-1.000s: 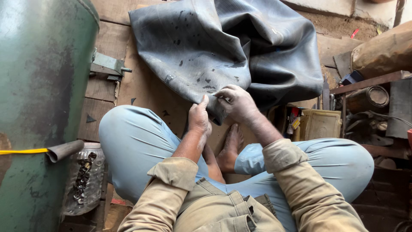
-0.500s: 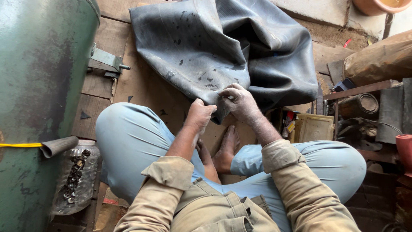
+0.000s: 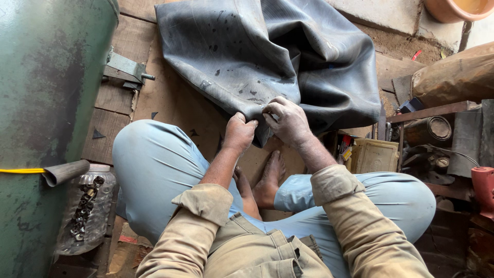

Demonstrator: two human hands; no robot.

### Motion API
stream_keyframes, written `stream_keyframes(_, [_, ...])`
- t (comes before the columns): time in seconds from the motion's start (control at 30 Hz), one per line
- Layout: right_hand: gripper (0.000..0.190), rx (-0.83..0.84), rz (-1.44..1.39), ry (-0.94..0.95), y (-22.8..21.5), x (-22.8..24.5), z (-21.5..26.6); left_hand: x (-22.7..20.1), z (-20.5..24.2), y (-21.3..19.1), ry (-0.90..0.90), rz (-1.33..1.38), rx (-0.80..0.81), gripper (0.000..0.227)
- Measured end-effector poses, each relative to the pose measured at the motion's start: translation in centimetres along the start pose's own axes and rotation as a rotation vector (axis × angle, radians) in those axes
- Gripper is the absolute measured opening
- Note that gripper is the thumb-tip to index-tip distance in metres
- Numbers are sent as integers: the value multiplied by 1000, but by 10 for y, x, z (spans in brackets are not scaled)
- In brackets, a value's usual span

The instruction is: The person sits on the floor and repairs a large black rubber sheet. They insert a small blue plastic piece into a hole, hammer it flat, and then use a power drill to create additional holes. Finally, they apply a red adhesive from a tube to the repaired area.

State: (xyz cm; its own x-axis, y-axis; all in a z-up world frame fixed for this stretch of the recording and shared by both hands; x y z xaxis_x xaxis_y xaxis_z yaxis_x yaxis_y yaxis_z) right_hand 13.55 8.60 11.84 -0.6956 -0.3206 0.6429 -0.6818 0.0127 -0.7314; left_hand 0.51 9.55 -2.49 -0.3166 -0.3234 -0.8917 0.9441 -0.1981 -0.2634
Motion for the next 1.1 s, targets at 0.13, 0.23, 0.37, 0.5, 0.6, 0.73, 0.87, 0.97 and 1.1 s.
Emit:
stream_keyframes(0.13, [13,29,113,-103,6,6,-5,-4,4,-2,-48,-43,25,23])
stream_keyframes(0.23, [15,46,149,-183,15,7,-6,-4,5,-3,-25,-2,46,23])
stream_keyframes(0.37, [15,47,146,-214,22,5,-5,6,3,3,-61,118,77,25])
stream_keyframes(0.5, [15,27,102,-209,20,5,-4,9,3,4,-87,156,94,25])
stream_keyframes(0.6, [15,38,79,-174,17,-1,-4,11,5,4,-116,164,94,23])
stream_keyframes(0.73, [11,43,-58,22,12,-33,-5,17,4,10,-136,283,124,22])
stream_keyframes(0.87, [18,-166,-317,278,-4,-84,5,28,-1,14,-184,320,108,25])
stream_keyframes(0.97, [33,-288,-691,518,0,-124,20,27,1,16,-195,416,112,29])
stream_keyframes(1.1, [31,-399,-794,554,-23,-137,37,28,1,16,-258,497,32,34])
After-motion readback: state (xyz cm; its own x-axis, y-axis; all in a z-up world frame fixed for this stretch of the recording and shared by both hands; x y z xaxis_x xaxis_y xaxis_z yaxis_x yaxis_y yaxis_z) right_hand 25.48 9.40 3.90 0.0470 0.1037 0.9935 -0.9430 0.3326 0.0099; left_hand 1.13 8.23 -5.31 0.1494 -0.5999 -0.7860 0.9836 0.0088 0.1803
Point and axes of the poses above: each hand's wrist, its own z-axis away from the middle knuckle, its own y-axis out of the palm, x = y × z, the point moved 9 cm from there along -z, towards the middle knuckle, and after that the axes turned 10 degrees about -z, right-handed, at the moved point
